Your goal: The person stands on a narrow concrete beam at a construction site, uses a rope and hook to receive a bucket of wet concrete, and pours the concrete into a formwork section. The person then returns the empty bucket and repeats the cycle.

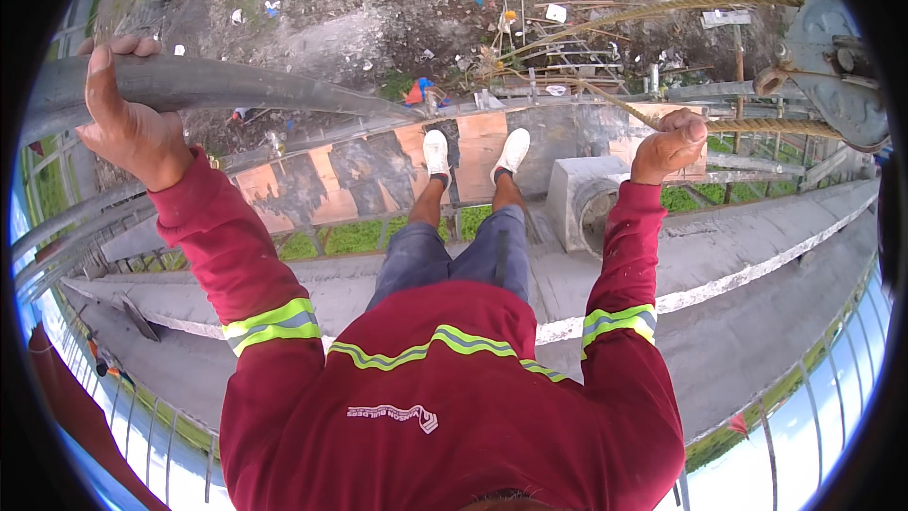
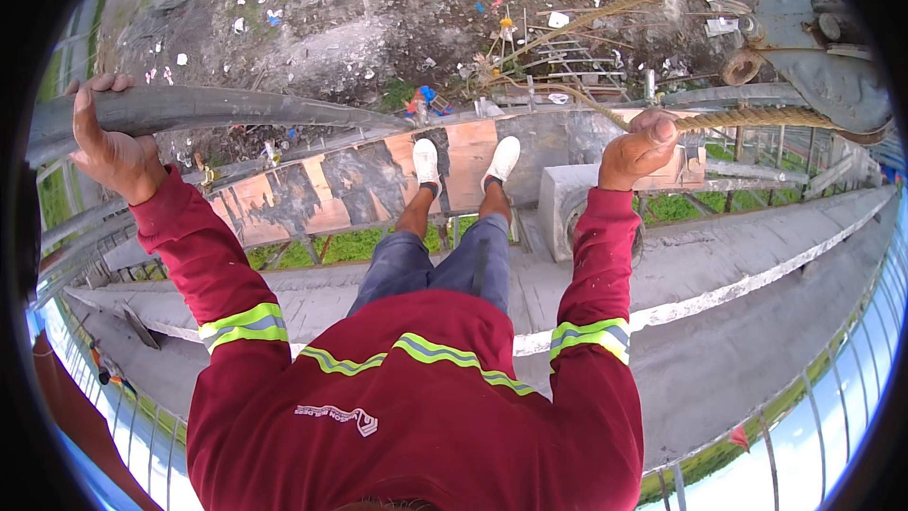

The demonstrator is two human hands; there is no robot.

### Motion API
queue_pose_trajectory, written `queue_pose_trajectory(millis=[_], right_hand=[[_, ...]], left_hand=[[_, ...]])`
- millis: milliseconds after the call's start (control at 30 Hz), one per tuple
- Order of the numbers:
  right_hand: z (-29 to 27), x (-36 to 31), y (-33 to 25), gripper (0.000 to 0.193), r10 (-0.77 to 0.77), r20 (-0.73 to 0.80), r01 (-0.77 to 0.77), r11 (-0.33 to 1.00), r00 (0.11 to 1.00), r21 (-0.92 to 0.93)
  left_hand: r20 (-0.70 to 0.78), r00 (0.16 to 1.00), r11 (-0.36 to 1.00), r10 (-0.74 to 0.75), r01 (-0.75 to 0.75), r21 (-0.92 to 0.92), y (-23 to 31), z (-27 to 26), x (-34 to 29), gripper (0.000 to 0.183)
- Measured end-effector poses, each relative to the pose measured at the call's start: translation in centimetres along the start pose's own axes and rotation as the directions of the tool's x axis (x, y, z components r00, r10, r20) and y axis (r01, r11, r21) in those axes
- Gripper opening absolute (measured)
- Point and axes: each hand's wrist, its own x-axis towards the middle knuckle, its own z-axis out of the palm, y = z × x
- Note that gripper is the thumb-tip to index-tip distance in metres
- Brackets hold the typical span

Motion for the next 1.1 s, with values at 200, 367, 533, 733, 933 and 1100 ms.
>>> queue_pose_trajectory(millis=[200,367,533,733,933,1100], right_hand=[[-3.2,-13.1,7.2,0.038,0.525,0.418,-0.4,0.846,0.741,-0.354],[-1.8,4.4,-6.0,0.028,0.179,0.222,-0.252,0.897,0.958,0.363],[-3.0,10.5,-12.5,0.048,0.109,0.105,-0.127,0.974,0.989,0.186],[-2.7,-2.0,3.1,0.055,0.039,0.067,-0.017,0.956,0.997,-0.294],[-5.4,-12.0,6.9,0.034,0.553,0.482,-0.417,0.832,0.679,-0.367],[-1.8,7.7,-6.5,0.026,0.13,0.185,-0.191,0.912,0.974,0.363]], left_hand=[[0.077,0.997,0.999,-0.029,0.026,0.039,0.2,0.6,-0.1,0.035],[0.09,0.996,0.999,0.021,-0.024,0.03,0.5,1.0,0.0,0.035],[0.077,0.997,0.999,-0.007,0.004,0.038,0.0,0.2,0.0,0.032],[0.195,0.979,0.989,0.057,-0.081,0.121,-0.4,-0.9,0.4,0.025],[0.073,0.997,0.992,-0.01,0.0,0.125,0.0,0.2,-0.2,0.03],[0.087,0.994,0.996,-0.06,0.054,0.071,0.7,0.9,-0.2,0.043]])
